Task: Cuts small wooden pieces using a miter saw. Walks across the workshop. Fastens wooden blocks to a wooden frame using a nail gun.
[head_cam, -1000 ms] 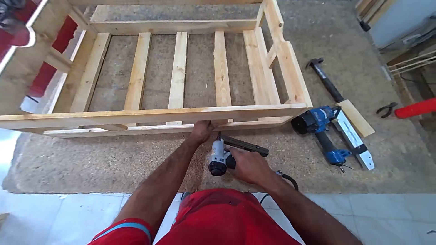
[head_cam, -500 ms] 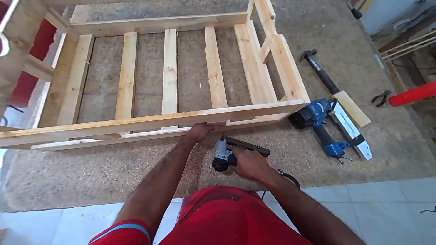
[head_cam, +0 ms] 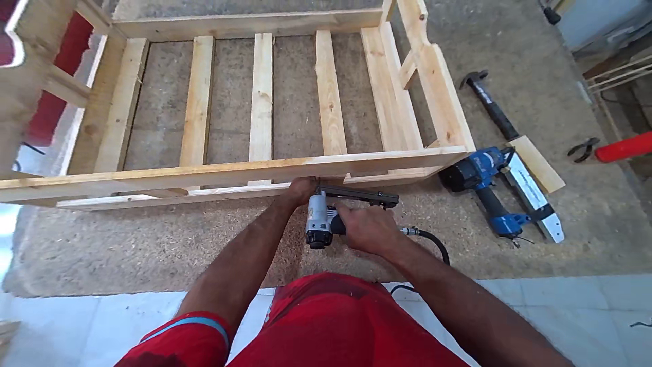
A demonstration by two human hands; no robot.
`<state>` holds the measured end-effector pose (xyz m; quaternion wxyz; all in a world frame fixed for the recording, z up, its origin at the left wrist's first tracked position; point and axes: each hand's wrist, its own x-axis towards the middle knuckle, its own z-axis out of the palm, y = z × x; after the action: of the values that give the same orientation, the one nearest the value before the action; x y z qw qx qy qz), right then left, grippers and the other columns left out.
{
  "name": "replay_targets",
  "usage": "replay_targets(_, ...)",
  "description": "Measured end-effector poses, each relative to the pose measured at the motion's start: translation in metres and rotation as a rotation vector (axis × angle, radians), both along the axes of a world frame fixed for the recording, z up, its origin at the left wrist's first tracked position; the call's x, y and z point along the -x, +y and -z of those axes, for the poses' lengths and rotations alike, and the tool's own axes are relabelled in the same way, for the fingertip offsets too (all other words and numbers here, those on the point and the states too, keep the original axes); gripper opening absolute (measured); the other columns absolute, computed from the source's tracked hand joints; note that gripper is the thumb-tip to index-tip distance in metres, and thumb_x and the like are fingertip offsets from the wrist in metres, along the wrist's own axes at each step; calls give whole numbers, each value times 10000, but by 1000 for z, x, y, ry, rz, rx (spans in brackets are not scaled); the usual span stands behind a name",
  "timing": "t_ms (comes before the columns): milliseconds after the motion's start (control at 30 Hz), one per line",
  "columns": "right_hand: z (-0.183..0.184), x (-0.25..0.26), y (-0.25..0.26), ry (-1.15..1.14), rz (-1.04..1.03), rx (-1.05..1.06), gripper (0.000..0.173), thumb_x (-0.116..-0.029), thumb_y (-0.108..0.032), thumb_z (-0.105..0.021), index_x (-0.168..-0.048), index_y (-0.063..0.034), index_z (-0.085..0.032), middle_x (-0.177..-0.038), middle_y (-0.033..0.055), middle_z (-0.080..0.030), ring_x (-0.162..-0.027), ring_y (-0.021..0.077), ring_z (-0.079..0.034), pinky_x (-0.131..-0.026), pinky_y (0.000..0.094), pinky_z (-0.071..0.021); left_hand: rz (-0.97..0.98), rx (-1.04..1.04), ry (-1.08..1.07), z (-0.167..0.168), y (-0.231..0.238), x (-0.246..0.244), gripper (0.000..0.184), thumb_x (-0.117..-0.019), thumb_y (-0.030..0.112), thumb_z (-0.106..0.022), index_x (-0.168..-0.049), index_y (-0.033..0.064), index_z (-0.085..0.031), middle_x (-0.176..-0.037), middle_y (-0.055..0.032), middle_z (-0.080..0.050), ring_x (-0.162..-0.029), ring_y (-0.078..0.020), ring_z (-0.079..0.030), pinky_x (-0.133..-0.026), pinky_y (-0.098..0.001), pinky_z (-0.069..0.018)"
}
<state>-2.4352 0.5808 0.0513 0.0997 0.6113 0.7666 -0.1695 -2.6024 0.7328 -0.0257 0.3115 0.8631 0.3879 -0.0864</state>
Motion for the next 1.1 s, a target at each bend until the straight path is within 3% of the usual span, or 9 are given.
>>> replay_targets(133, 12, 1, 5, -34, -19, -22, 523, -900, -353, -654, -1359, -132, -538, -752, 84, -676, -663, 315, -694, -573, 512, -545, -116, 13, -103, 13, -2, 0, 258, -1031, 100, -529, -1093, -95, -687, -1148, -278, -685, -1149, -414, -643, -1018, -579, -464)
replay_targets(333, 18, 1, 5, -63, -21, -46, 582, -890, -350, -677, -1405, -131, -519, -772, 87, -689, -661, 315, -699, -575, 509, -556, -42, -66, -32, 16, -1, -2, 252, -1011, 107, -558, -1111, -83, -692, -1186, -263, -681, -1178, -409, -632, -1030, -573, -458)
replay_targets(433, 22, 1, 2, -72, -38, -91, 537, -898, -325, -660, -1375, -116, -531, -751, 86, -677, -637, 310, -691, -560, 499, -556, -113, -12, -58, 14, -1, -3, 260, -1040, 81, -507, -1138, -87, -680, -1208, -268, -674, -1200, -402, -623, -1061, -557, -445)
replay_targets(633, 17, 4, 1, -47, 12, -101, 412, -928, -272, -613, -1307, -117, -572, -744, 85, -678, -640, 316, -693, -549, 497, -549, -57, -18, -28, 9, -1, -2, 256, -1036, 67, -510, -1133, -93, -684, -1193, -265, -680, -1174, -418, -636, -1023, -576, -463)
replay_targets(833, 21, 2, 2, -34, -5, -109, 453, -920, -289, -641, -1327, -108, -559, -747, 90, -677, -646, 316, -694, -557, 493, -553, -116, -3, -40, 7, -2, -3, 268, -1037, 102, -522, -1148, -85, -678, -1208, -273, -673, -1194, -417, -625, -1043, -582, -449)
replay_targets(1100, 27, 7, -2, -61, 72, -128, 281, -946, -251, -581, -1181, -98, -594, -736, 91, -671, -659, 314, -703, -557, 492, -555, -176, 21, -63, 4, -3, -5, 300, -1066, 91, -462, -1189, -93, -664, -1247, -285, -657, -1229, -422, -606, -1078, -577, -430)
